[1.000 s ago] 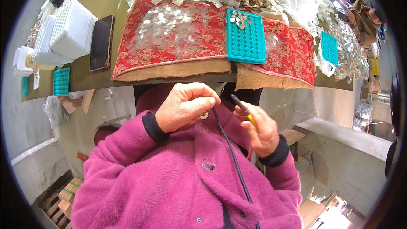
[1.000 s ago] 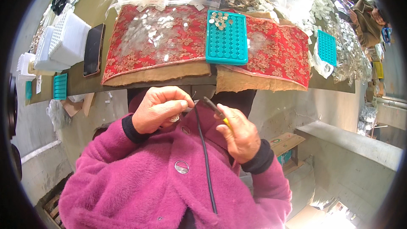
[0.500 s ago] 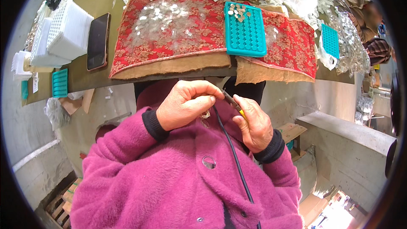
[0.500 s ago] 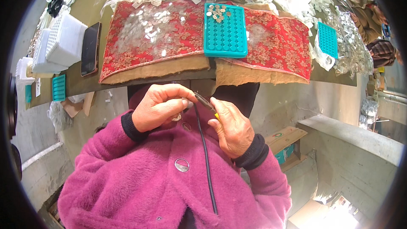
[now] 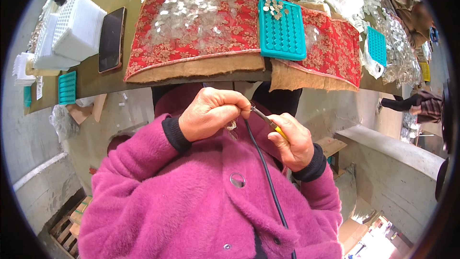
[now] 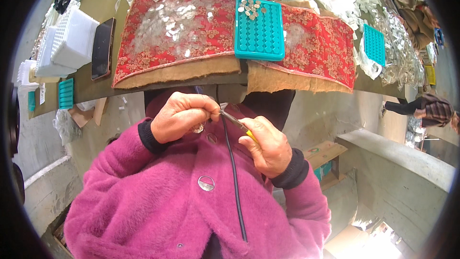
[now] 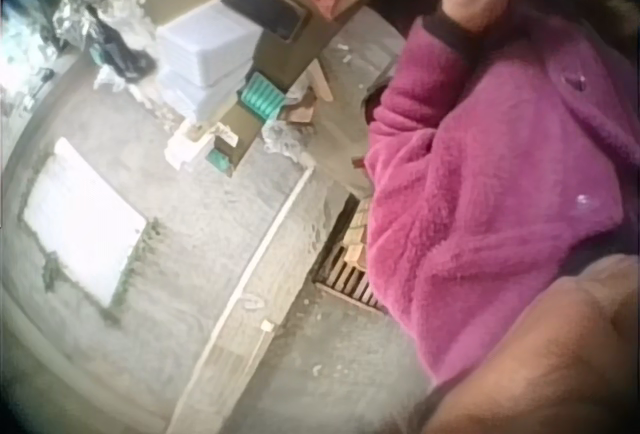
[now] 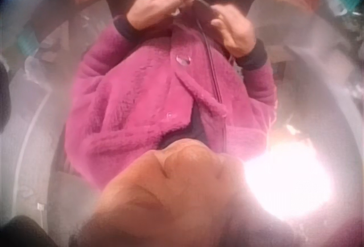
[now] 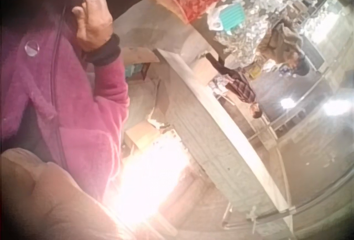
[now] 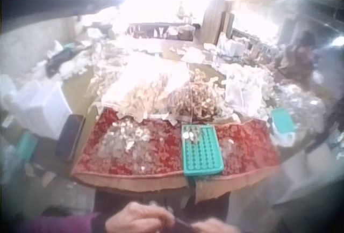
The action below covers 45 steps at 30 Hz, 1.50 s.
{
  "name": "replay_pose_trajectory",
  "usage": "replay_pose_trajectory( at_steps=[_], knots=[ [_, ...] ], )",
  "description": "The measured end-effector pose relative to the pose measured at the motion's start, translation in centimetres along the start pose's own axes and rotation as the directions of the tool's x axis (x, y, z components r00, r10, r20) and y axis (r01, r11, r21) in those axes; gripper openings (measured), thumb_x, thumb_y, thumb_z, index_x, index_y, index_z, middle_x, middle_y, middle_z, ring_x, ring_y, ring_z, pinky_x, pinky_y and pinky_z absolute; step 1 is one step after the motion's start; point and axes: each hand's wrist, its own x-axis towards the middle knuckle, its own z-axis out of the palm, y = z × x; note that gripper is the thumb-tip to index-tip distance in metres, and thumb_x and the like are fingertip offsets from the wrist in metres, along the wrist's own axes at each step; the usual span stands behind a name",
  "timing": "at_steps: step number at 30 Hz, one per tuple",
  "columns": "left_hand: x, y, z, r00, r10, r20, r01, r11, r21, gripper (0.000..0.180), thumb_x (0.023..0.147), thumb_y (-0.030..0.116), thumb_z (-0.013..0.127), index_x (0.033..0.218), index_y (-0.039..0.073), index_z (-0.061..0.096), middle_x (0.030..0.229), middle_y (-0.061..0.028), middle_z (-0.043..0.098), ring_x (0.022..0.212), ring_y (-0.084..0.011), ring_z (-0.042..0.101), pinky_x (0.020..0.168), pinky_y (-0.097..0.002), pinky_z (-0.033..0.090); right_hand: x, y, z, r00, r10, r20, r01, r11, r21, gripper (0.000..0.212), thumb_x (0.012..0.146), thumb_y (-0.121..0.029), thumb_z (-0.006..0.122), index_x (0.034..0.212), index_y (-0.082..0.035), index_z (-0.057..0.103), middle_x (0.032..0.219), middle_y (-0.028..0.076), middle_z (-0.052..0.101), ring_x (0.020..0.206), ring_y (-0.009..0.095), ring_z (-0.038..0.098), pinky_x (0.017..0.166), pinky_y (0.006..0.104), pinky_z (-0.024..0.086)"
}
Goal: The person assembles small white plastic components by hand, inserting pins and snapping pieces together. They occasionally use pliers to adjust or trim parts. The assembled units are placed into a blue tray on the table.
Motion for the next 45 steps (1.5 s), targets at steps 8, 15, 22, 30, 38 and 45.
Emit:
replay_pose_trajectory(
  at_steps=[8, 15, 22, 30, 38, 45],
  knots=[
    [-0.7, -0.7, 1.7, 0.996, 0.088, 0.026, -0.091, 0.984, 0.15, 0.023, 0.088, -0.004, 0.053, 0.097, -0.002, 0.074, 0.082, -0.0001, 0.07, 0.07, -0.0056, 0.06, 0.064, -0.0244, 0.05, -2.7, 0.3, -1.8, 0.991, 0.123, 0.046, -0.128, 0.985, 0.116, 0.031, 0.101, -0.016, 0.069, 0.124, 0.004, 0.065, 0.096, 0.01, 0.065, 0.076, 0.019, 0.06, 0.069, 0.0288, 0.049],
    [-2.3, 1.5, -2.4, 0.941, -0.256, -0.221, 0.238, 0.966, -0.103, 0.022, 0.091, 0.002, 0.05, 0.091, 0.003, 0.072, 0.061, 0.0068, 0.05, 0.048, 0.0001, 0.036, 0.045, -0.02, 0.029, -11.6, 4.9, -13.4, 0.712, 0.616, -0.335, -0.498, 0.781, 0.377, 0.03, 0.11, -0.021, 0.058, 0.129, 0.0, 0.066, 0.093, -0.002, 0.064, 0.075, 0.002, 0.053, 0.063, 0.0199, 0.044],
    [-2.0, 0.4, -1.1, 0.972, -0.233, -0.031, 0.215, 0.936, -0.279, 0.031, 0.099, 0.005, 0.055, 0.128, 0.002, 0.066, 0.069, 0.0101, 0.045, 0.055, 0.0005, 0.034, 0.048, -0.02, 0.026, -13.0, 13.3, -13.5, 0.745, 0.397, -0.536, -0.667, 0.455, -0.59, 0.03, 0.103, -0.016, 0.064, 0.128, 0.0, 0.065, 0.099, 0.013, 0.069, 0.085, 0.024, 0.068, 0.076, 0.0352, 0.055],
    [-0.9, 1.9, -0.3, 0.978, -0.208, -0.03, 0.193, 0.944, -0.266, 0.016, 0.104, 0.014, 0.06, 0.112, 0.003, 0.067, 0.067, 0.0058, 0.046, 0.052, -0.0025, 0.033, 0.046, -0.0224, 0.024, 0.1, 11.2, -14.9, 0.822, -0.221, -0.525, -0.301, 0.613, -0.73, 0.035, 0.095, -0.021, 0.076, 0.127, -0.007, 0.067, 0.112, 0.014, 0.068, 0.109, 0.035, 0.063, 0.095, 0.0449, 0.051],
    [0.8, 3.7, 1.8, 0.991, -0.107, -0.077, 0.064, 0.902, -0.427, 0.012, 0.105, 0.012, 0.06, 0.111, 0.002, 0.066, 0.066, 0.006, 0.047, 0.052, -0.0017, 0.034, 0.045, -0.0213, 0.026, 9.3, 18.9, -19.3, 0.891, -0.223, -0.396, -0.207, 0.576, -0.791, 0.058, 0.086, -0.048, 0.08, 0.124, -0.005, 0.07, 0.112, 0.016, 0.068, 0.108, 0.035, 0.063, 0.096, 0.0464, 0.049],
    [3.2, 4.1, 3.1, 0.985, -0.008, -0.172, -0.07, 0.894, -0.442, 0.021, 0.107, 0.017, 0.058, 0.117, 0.0, 0.064, 0.071, -0.0008, 0.049, 0.058, -0.0116, 0.045, 0.05, -0.0256, 0.035, 9.8, 12.3, -12.7, 0.697, -0.464, -0.546, -0.02, 0.748, -0.663, 0.022, 0.094, -0.013, 0.071, 0.114, -0.004, 0.07, 0.103, 0.016, 0.07, 0.1, 0.034, 0.068, 0.088, 0.043, 0.054]
  ],
)
